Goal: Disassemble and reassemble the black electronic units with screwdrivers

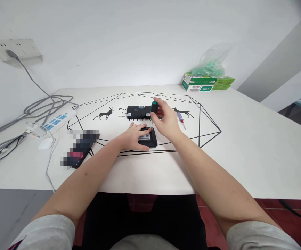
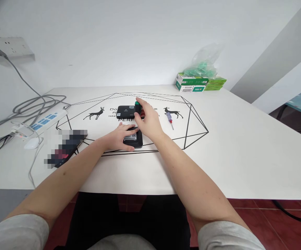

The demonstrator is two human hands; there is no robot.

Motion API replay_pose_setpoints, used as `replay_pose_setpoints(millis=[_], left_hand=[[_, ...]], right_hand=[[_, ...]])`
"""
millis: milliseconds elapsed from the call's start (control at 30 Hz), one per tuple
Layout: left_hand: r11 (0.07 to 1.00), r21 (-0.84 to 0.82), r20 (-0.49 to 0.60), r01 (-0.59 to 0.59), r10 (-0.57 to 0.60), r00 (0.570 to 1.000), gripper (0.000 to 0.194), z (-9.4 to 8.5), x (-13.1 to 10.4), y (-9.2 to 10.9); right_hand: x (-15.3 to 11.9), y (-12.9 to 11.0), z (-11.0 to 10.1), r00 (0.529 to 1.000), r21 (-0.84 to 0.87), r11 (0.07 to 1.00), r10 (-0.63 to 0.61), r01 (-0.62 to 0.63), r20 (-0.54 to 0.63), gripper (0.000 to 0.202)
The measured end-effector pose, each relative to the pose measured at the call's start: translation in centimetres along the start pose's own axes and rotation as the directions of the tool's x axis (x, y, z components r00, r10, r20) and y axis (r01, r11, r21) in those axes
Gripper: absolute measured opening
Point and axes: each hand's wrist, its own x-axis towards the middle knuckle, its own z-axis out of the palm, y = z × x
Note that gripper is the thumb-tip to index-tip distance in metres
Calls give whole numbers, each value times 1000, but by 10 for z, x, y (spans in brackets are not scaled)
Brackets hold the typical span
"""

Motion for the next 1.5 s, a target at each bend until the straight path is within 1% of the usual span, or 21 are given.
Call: replay_pose_setpoints(millis=[67, 133, 300, 400, 533, 633, 833, 967, 1267, 1500], left_hand=[[1000, 7, 3, -6, 6, 1000, 101, 0, 1, 0], [1000, 15, 8, -3, 3, 1000, 101, 0, 1, 0], [1000, -3, 9, 5, -5, 1000, 100, -1, 0, 1], [1000, 12, 15, 29, -29, 999, 104, -1, 0, 2], [999, 26, 30, 34, -35, 999, 105, -1, 0, 3], [999, 24, 17, 27, -27, 999, 104, -1, 0, 3], [999, 27, 9, 24, -25, 1000, 104, -2, 0, 5], [999, 23, 14, 30, -31, 999, 105, -3, 0, 7], [1000, -1, -24, 14, -14, 1000, 104, 2, 1, 2], [1000, -1, -9, 25, -25, 1000, 106, -1, 0, 5]], right_hand=[[-1, -2, 0, 999, 70, 997, 22, -25, 40, 61], [-1, -3, 0, 998, 82, 996, 26, -31, 58, 62], [1, -2, -1, 999, -53, 999, 2, 0, 38, 69], [1, -1, -2, 1000, -74, 997, -3, 5, 26, 65], [0, -5, -3, 999, 6, 1000, 17, -18, 41, 62], [0, -7, -3, 998, 43, 998, 41, -43, 47, 61], [0, -4, -3, 999, 50, 997, 49, -50, 16, 58], [-1, -5, -4, 999, 44, 998, 49, -49, 17, 58], [0, -6, -4, 1000, 40, 999, 14, -14, -19, 57], [1, -6, -5, 999, 54, 998, 27, -24, -46, 55]])
